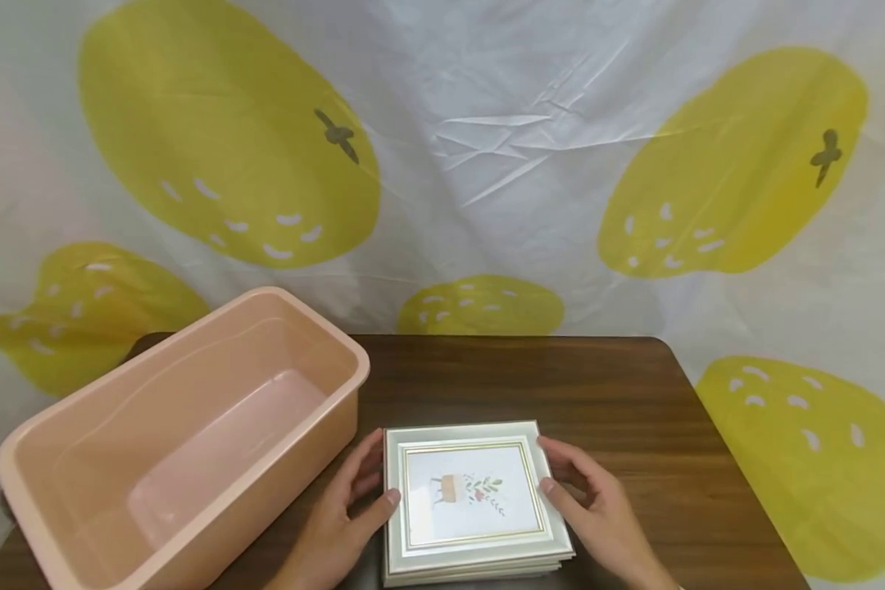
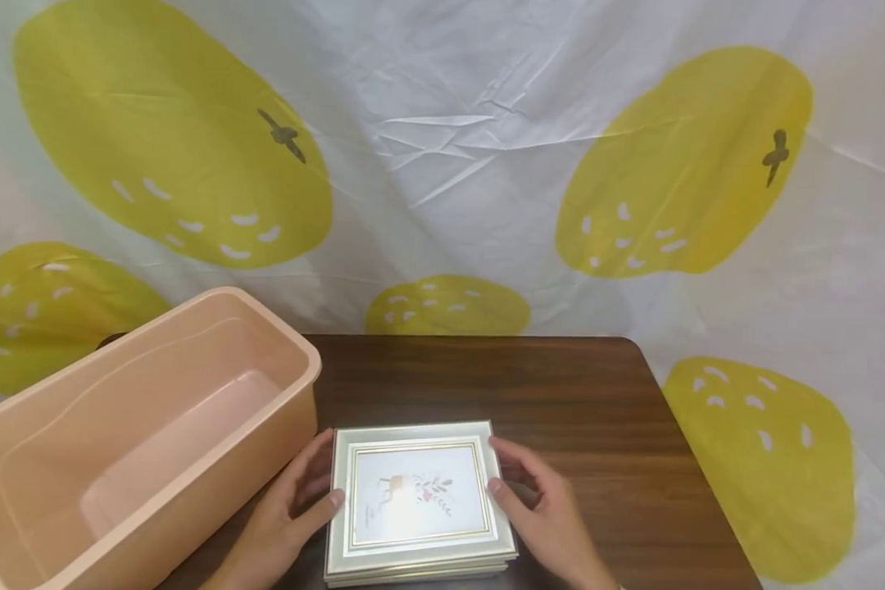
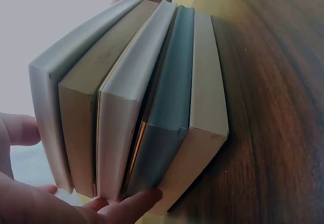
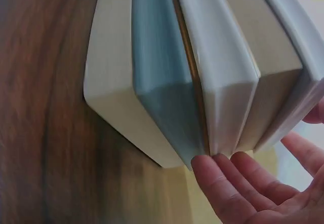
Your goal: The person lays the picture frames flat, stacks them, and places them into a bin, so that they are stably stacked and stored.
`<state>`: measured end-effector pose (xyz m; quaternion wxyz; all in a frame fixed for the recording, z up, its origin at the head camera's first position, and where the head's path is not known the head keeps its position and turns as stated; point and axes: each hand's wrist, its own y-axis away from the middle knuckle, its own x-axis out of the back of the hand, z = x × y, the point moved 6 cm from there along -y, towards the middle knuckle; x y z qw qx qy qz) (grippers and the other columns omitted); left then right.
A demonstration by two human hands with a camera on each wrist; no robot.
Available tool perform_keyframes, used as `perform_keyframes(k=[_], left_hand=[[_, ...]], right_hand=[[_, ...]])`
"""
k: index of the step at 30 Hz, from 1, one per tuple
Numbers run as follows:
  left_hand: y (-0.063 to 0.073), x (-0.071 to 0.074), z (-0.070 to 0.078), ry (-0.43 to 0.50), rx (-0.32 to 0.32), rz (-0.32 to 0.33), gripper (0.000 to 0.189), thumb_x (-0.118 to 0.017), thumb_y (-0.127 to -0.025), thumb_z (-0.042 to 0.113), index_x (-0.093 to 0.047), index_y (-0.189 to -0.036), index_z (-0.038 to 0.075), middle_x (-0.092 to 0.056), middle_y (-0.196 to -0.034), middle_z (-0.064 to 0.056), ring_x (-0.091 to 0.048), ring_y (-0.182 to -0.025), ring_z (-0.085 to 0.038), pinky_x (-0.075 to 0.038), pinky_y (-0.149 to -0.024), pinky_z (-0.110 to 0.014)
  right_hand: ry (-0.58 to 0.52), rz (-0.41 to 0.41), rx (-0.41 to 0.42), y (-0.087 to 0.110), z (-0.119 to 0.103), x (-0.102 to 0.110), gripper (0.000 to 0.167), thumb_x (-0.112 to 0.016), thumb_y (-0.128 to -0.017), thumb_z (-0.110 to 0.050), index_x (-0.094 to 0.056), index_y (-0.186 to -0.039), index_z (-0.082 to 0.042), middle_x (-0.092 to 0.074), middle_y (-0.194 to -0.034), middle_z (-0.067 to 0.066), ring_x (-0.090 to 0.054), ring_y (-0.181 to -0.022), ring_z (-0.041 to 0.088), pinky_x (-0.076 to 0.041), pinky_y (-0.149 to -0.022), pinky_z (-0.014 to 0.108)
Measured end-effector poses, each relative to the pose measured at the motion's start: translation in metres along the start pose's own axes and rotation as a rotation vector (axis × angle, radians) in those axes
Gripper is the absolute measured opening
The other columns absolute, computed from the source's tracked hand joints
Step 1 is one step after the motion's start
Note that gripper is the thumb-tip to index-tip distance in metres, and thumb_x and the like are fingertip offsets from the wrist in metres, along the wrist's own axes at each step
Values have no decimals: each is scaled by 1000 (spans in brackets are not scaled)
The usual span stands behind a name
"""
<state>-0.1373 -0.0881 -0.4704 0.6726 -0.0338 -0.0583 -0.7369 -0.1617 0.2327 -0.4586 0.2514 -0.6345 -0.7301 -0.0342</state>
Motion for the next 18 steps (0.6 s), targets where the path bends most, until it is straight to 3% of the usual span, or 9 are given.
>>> perform_keyframes(k=[3, 8, 14, 16, 18], left_hand=[[1, -1, -1, -1, 5, -5, 69, -73, -100, 27, -41, -159, 44, -47, -163, -11, -52, -141, -44, -53, -105, -63], [2, -2, -3, 28, -12, -28, 67, -70, -102, 24, -42, -162, 37, -38, -170, -10, -48, -145, -47, -49, -111, -62], [5, -3, -8, 80, -22, -71, 67, -67, -103, 18, -41, -163, 33, -38, -168, -17, -47, -145, -50, -52, -106, -30], [5, -4, -9, 81, -34, -100, 69, -66, -104, 18, -38, -165, 33, -33, -170, -18, -44, -145, -54, -49, -107, -31], [4, -6, -10, 87, -48, -149, 72, -64, -105, 18, -31, -167, 33, -23, -174, -18, -37, -149, -57, -47, -114, -41]], right_hand=[[-10, -4, -43, 2, 5, -1, 44, -67, -102, -5, -61, -146, -12, -71, -134, 13, -69, -116, 7, -58, -95, 23], [-91, -35, -170, 8, 11, -3, 49, -64, -105, -11, -54, -153, -15, -64, -143, 17, -68, -119, 13, -59, -91, 28], [-182, -84, -237, 13, 11, -7, 57, -64, -104, -9, -47, -159, -15, -56, -150, 19, -64, -126, 19, -57, -94, 30], [-205, -112, -242, 14, 11, -8, 59, -63, -104, -8, -45, -160, -14, -53, -153, 20, -60, -130, 26, -55, -97, 29], [-233, -150, -265, 14, 12, -10, 63, -63, -104, -9, -41, -162, -16, -48, -156, 22, -55, -135, 34, -54, -98, 30]])
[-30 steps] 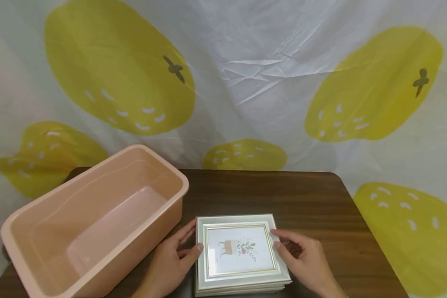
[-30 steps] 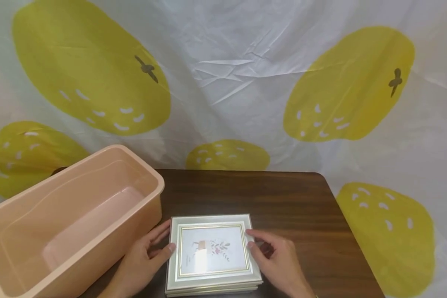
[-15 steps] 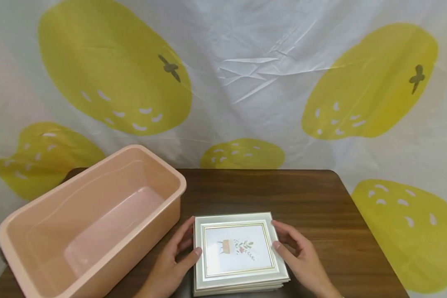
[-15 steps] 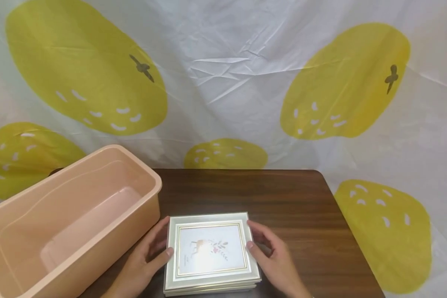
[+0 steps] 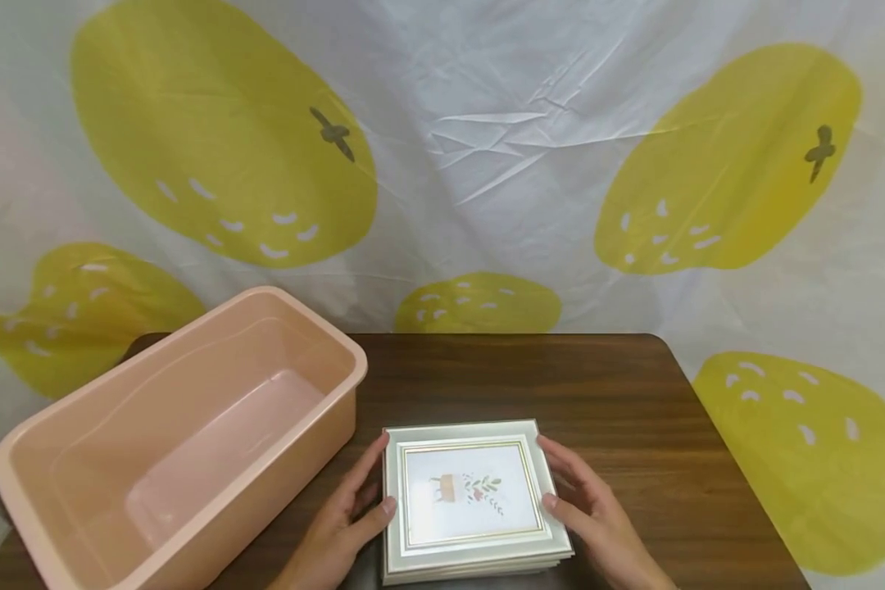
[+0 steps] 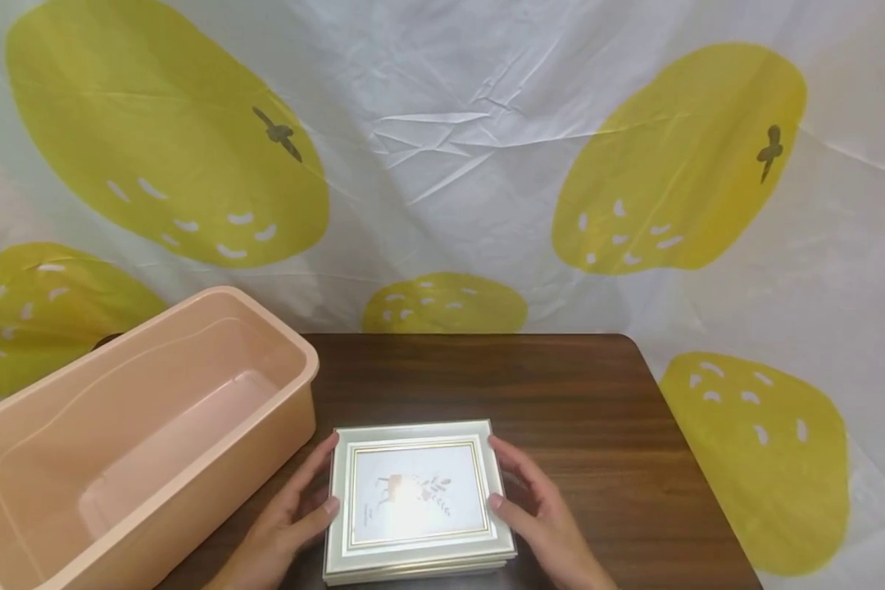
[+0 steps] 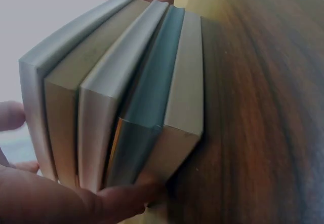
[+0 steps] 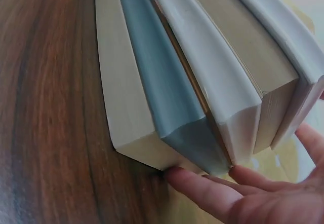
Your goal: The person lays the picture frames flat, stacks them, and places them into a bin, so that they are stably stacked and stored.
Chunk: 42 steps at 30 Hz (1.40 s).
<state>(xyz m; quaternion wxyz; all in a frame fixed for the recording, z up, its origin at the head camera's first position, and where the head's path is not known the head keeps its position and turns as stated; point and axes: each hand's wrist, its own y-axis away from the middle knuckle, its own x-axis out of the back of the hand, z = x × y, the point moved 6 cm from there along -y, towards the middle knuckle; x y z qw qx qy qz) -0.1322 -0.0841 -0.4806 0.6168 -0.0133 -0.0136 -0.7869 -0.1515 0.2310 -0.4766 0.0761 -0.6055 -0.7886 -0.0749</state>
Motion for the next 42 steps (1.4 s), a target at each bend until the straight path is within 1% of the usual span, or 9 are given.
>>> perform_keyframes(k=[5, 8, 14, 20, 25, 29, 34, 37, 42], left_hand=[[-1, -4, -1, 35, -26, -115, 78, -57, -108, 18, -14, -171, 31, -1, -177, -22, -28, -149, -64, -41, -115, -65], [-1, -4, -2, 49, -32, -135, 79, -57, -108, 19, -12, -171, 31, 1, -177, -22, -29, -148, -65, -39, -115, -67], [-1, 0, -4, -43, -58, -120, 77, -58, -107, 21, -16, -170, 35, -3, -178, -16, -23, -153, -61, -35, -113, -78], [0, 1, -6, -125, -111, -100, 78, -57, -107, 18, -16, -171, 33, -8, -178, -17, -20, -155, -54, -39, -115, -61], [0, 1, -4, -132, -110, -59, 77, -57, -107, 19, -18, -170, 35, -21, -173, -24, -28, -150, -53, -37, -112, -69], [-2, -2, -2, -132, -99, -56, 77, -58, -106, 20, -18, -170, 37, -34, -160, -24, -34, -143, -42, -38, -111, -60], [-2, -5, -3, -119, -75, -52, 78, -58, -106, 21, -17, -170, 36, -33, -159, -23, -38, -132, -36, -38, -105, -53], [-3, -5, -2, -99, -52, -33, 77, -58, -106, 21, -18, -170, 37, -33, -160, -20, -38, -131, -33, -37, -106, -50], [-5, -3, 5, -84, -23, -23, 74, -58, -107, 23, -22, -168, 41, -38, -151, -14, -36, -128, -32, -34, -106, -50]], right_hand=[[-40, -97, -48, -1, 4, -4, 73, -63, -103, -11, -29, -167, -23, -37, -160, 28, -45, -138, 42, -53, -97, 35], [-40, -133, -19, 0, 5, -4, 76, -61, -104, -8, -24, -169, -22, -33, -161, 31, -47, -137, 33, -53, -98, 34], [-29, -136, 61, 4, 4, -4, 79, -61, -102, -3, -23, -169, -20, -33, -162, 30, -53, -133, 9, -50, -100, 26], [-47, -115, 76, 5, 2, -8, 80, -62, -101, -1, -24, -169, -20, -36, -162, 28, -53, -132, 9, -51, -100, 25], [-123, -114, 113, 6, -2, -13, 79, -58, -103, 2, -21, -170, -17, -40, -163, 5, -52, -136, 9, -49, -104, 24], [-175, -107, 130, 7, -6, -16, 77, -53, -105, 3, -18, -171, -15, -36, -166, -11, -48, -140, 4, -47, -106, 22], [-196, -56, 131, 8, -13, -14, 75, -51, -105, 2, -21, -170, -17, -23, -173, -4, -35, -147, -1, -35, -111, 13], [-186, -45, 147, 8, -17, -13, 75, -51, -105, 3, -21, -170, -17, -25, -172, 2, -37, -145, 4, -36, -111, 14], [-238, -102, 165, 11, -17, -14, 76, -45, -104, 4, -15, -171, -16, -23, -171, -3, -35, -145, 4, -38, -111, 17]])
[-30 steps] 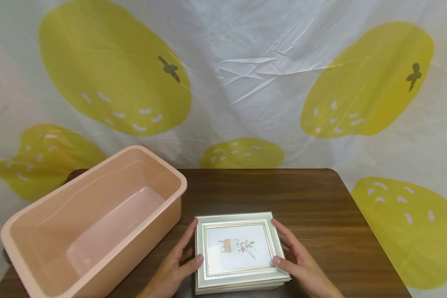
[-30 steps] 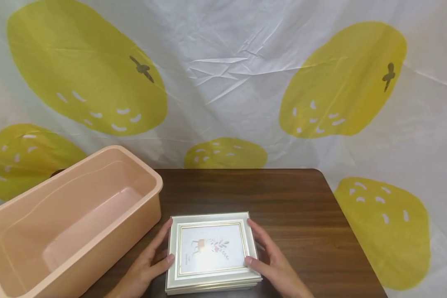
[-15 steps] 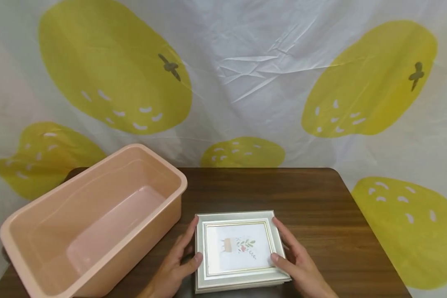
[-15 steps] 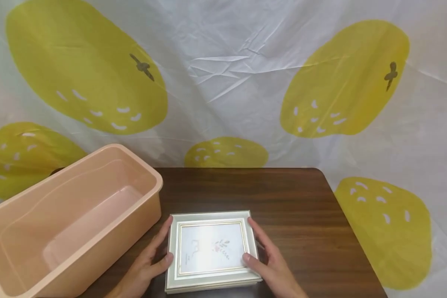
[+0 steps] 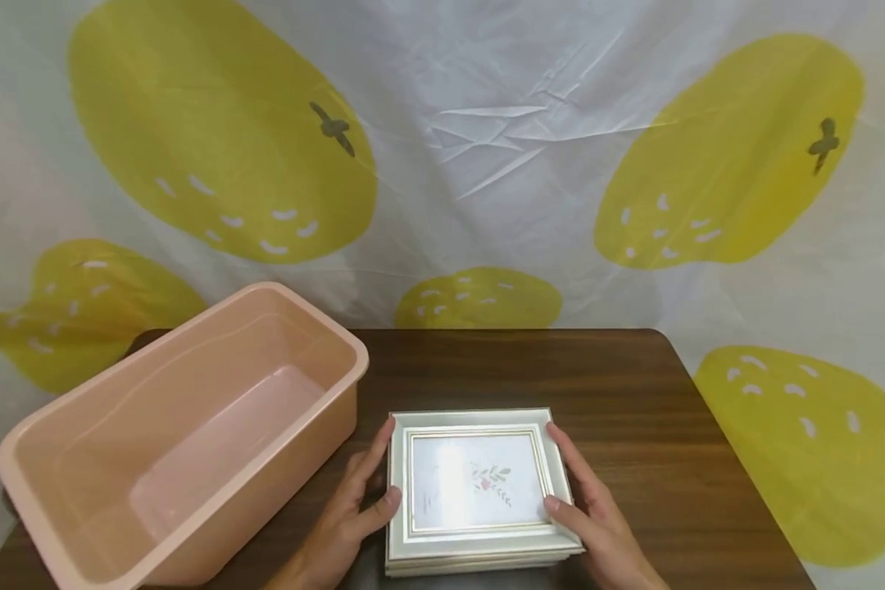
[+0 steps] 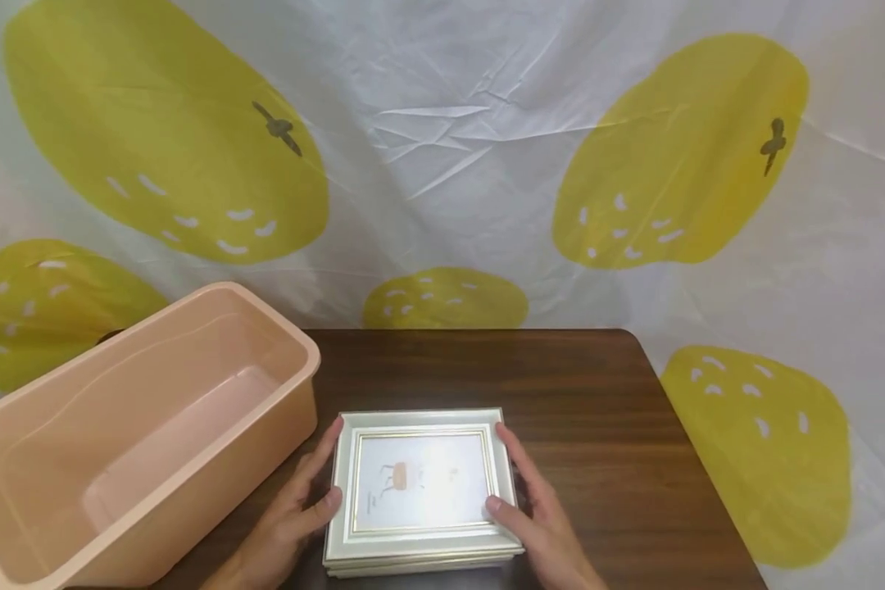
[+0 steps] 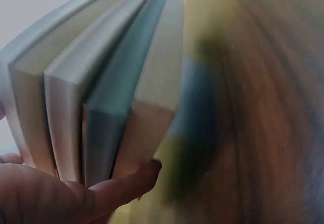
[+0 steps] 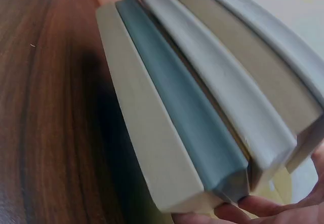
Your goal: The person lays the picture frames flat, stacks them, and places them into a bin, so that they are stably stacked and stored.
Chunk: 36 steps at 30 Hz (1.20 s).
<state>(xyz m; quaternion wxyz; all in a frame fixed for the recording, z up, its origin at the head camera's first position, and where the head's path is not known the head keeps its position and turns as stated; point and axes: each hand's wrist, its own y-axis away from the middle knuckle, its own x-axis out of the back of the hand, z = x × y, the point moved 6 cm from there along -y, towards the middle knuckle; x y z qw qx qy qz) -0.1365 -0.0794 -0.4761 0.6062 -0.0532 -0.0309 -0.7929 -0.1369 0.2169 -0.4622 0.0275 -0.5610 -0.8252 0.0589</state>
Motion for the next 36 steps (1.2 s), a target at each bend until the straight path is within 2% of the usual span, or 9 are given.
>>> perform_keyframes(k=[3, 6, 9, 14, 19, 22, 26, 30, 36], left_hand=[[0, 2, 7, -13, -14, 6, 71, -59, -106, 23, -27, -167, 43, -39, -153, -10, -35, -135, -32, -31, -111, -60], [1, 2, 16, -51, -69, 6, 68, -59, -106, 23, -32, -165, 41, -37, -160, -6, -32, -146, -32, -25, -116, -70], [1, 1, 23, -82, -124, 0, 65, -58, -106, 21, -36, -164, 39, -35, -165, -4, -29, -152, -29, -20, -118, -73], [1, 1, 31, -76, -139, 6, 67, -58, -107, 21, -31, -165, 40, -32, -168, -5, -26, -155, -32, -20, -119, -74], [-1, -2, 41, -15, -151, -2, 70, -57, -107, 18, -26, -166, 36, -32, -167, -8, -33, -151, -37, -34, -121, -49], [-3, -4, 49, 27, -136, -15, 68, -55, -107, 18, -24, -165, 35, -32, -167, -9, -33, -151, -37, -37, -119, -37], [-6, -3, 61, 67, -117, -17, 68, -54, -106, 16, -22, -164, 34, -31, -166, -13, -32, -153, -36, -38, -118, -32], [-7, 1, 76, 88, -146, -22, 69, -53, -105, 12, -22, -164, 29, -33, -162, -17, -35, -150, -39, -44, -111, -25], [-4, 16, 101, 0, -215, 13, 70, -57, -105, 14, -26, -164, 31, -35, -164, -12, -39, -149, -38, -41, -115, -28]], right_hand=[[-69, -43, -11, 1, 0, 1, 75, -40, -104, 4, -12, -171, -16, -21, -170, -4, -35, -144, 6, -43, -109, 21], [-80, -55, -4, 1, -3, 4, 73, -38, -103, 4, -16, -170, -15, -28, -166, -2, -45, -136, 11, -53, -101, 29], [-54, -50, 26, 1, -7, 7, 71, -39, -102, 7, -21, -168, -12, -35, -162, -1, -51, -129, 14, -58, -92, 33], [-1, -20, 44, 2, -18, 8, 71, -40, -101, 8, -22, -168, -11, -35, -161, 0, -52, -127, 15, -60, -87, 34], [94, 51, 46, 0, -34, 9, 71, -43, -102, 7, -25, -168, -11, -35, -163, -3, -48, -131, 11, -55, -93, 27], [134, 60, 74, -3, -44, 9, 70, -43, -102, 7, -25, -168, -11, -37, -163, -1, -48, -132, 11, -53, -94, 26], [167, 72, 81, -7, -56, 9, 68, -43, -102, 6, -28, -167, -12, -40, -159, 2, -51, -128, 14, -56, -89, 29], [178, 79, 88, -13, -69, 8, 68, -43, -102, 5, -30, -166, -12, -41, -158, 4, -52, -126, 17, -58, -86, 30], [178, 68, 150, -24, -92, 4, 69, -43, -99, 8, -33, -165, -12, -42, -156, 7, -53, -123, 19, -58, -84, 30]])
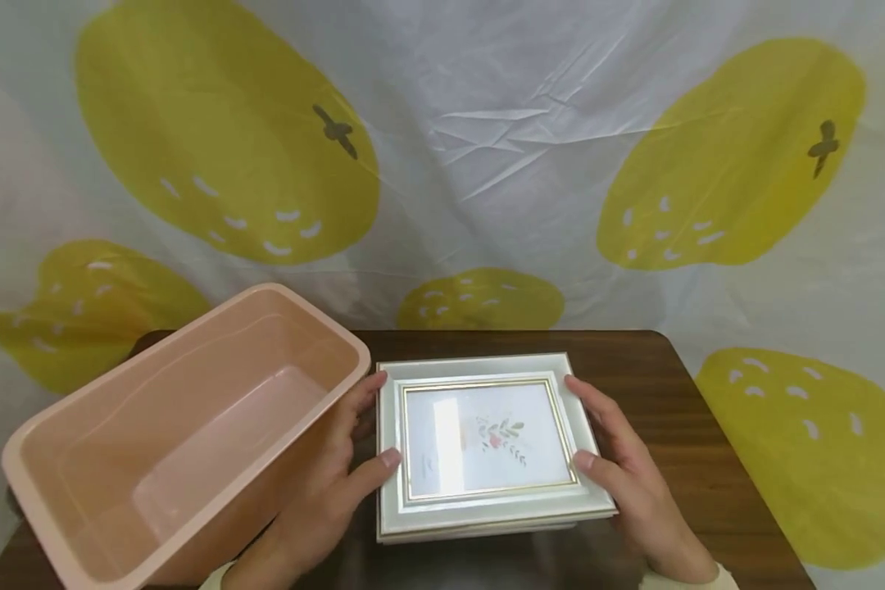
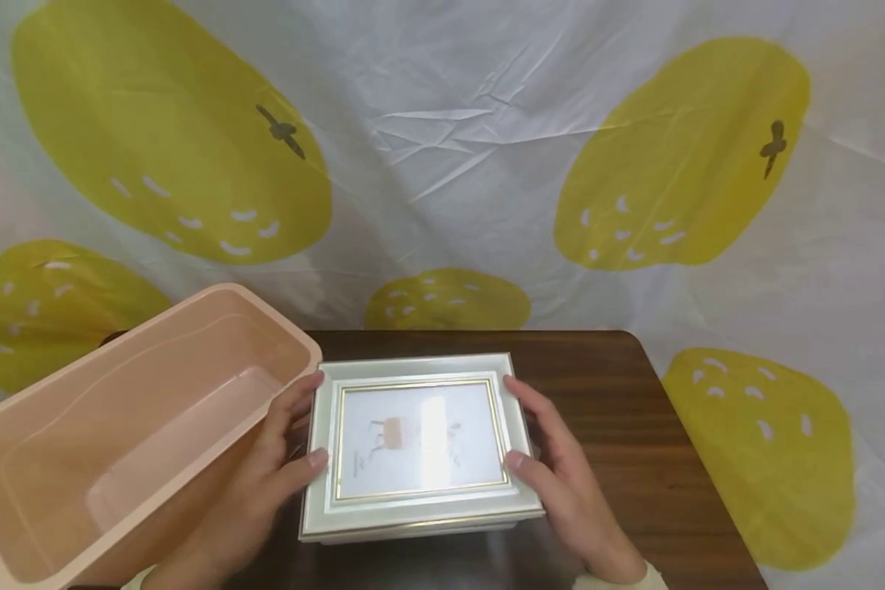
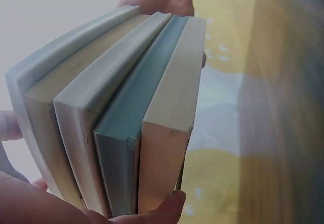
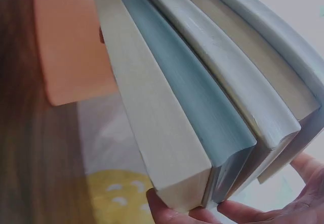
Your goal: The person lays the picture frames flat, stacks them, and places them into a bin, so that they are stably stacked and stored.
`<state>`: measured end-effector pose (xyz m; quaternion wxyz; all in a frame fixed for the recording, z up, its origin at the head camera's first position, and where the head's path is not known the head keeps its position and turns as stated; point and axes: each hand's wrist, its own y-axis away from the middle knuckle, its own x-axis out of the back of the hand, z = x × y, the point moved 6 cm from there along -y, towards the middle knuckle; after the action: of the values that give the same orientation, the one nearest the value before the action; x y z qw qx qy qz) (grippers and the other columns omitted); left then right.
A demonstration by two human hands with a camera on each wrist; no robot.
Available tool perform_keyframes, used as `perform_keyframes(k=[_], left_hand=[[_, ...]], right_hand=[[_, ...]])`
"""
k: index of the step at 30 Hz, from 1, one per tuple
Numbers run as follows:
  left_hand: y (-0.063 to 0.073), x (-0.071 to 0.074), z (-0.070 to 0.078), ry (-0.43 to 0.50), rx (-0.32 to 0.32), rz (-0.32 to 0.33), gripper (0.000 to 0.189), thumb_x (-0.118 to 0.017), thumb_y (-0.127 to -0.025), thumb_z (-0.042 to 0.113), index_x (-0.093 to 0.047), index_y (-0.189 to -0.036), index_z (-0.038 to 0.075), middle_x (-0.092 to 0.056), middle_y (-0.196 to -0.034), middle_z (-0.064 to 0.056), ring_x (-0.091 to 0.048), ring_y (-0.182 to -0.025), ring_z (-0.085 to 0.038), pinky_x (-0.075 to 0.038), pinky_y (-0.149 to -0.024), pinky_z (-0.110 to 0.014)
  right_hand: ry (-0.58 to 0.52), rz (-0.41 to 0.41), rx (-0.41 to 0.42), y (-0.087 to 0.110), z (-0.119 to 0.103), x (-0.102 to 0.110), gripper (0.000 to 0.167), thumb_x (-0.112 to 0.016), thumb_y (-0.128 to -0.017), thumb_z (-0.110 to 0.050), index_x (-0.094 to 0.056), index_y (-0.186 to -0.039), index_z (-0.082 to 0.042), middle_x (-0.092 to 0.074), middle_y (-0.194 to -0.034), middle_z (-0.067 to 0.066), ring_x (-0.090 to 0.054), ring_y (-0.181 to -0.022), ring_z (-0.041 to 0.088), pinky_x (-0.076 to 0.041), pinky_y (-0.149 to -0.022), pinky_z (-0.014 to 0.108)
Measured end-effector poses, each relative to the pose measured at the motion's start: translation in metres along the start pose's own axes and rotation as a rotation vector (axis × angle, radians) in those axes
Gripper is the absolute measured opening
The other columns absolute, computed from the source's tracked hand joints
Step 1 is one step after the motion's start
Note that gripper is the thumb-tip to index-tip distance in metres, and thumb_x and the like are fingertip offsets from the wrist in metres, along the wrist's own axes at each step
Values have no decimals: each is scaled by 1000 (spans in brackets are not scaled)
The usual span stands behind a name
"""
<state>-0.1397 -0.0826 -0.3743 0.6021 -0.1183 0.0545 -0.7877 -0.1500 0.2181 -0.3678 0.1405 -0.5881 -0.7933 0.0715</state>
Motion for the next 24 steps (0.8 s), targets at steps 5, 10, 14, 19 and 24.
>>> perform_keyframes(k=[5, 10, 14, 19, 24], left_hand=[[1, 14, 26, -18, -38, 13, 71, -58, -105, 11, -27, -165, 35, -36, -164, -6, -46, -147, -32, -44, -114, -25], [8, 26, 50, 114, -68, -5, 75, -52, -105, 2, -20, -168, 29, -31, -163, -6, -46, -145, -24, -58, -99, -30], [19, 42, 59, 74, -80, 31, 78, -52, -104, 0, -17, -169, 28, -31, -162, -7, -45, -143, -23, -57, -97, -28], [26, 61, 65, 68, -77, 52, 81, -50, -104, -2, -14, -170, 30, -24, -165, -4, -34, -143, -31, -59, -93, -30], [29, 81, 80, 67, -109, 94, 79, -48, -105, -1, -14, -170, 29, -22, -168, -9, -33, -143, -33, -56, -96, -26]], right_hand=[[-4, -26, 42, -17, -25, -2, 70, -43, -98, 9, -35, -163, -14, -41, -156, 8, -57, -118, 21, -59, -83, 30], [-8, -74, 71, -32, -50, -13, 70, -44, -97, 8, -34, -163, -14, -41, -155, 10, -56, -121, 22, -57, -87, 30], [-38, -116, 60, -43, -61, -26, 70, -44, -98, 6, -32, -164, -16, -40, -155, 12, -58, -118, 25, -60, -85, 34], [-70, -134, 52, -60, -74, -41, 69, -45, -99, 3, -35, -163, -19, -39, -154, 16, -63, -111, 28, -62, -78, 36], [-109, -146, 57, -85, -84, -59, 69, -47, -98, 0, -41, -160, -28, -38, -155, 15, -63, -109, 30, -62, -75, 36]])
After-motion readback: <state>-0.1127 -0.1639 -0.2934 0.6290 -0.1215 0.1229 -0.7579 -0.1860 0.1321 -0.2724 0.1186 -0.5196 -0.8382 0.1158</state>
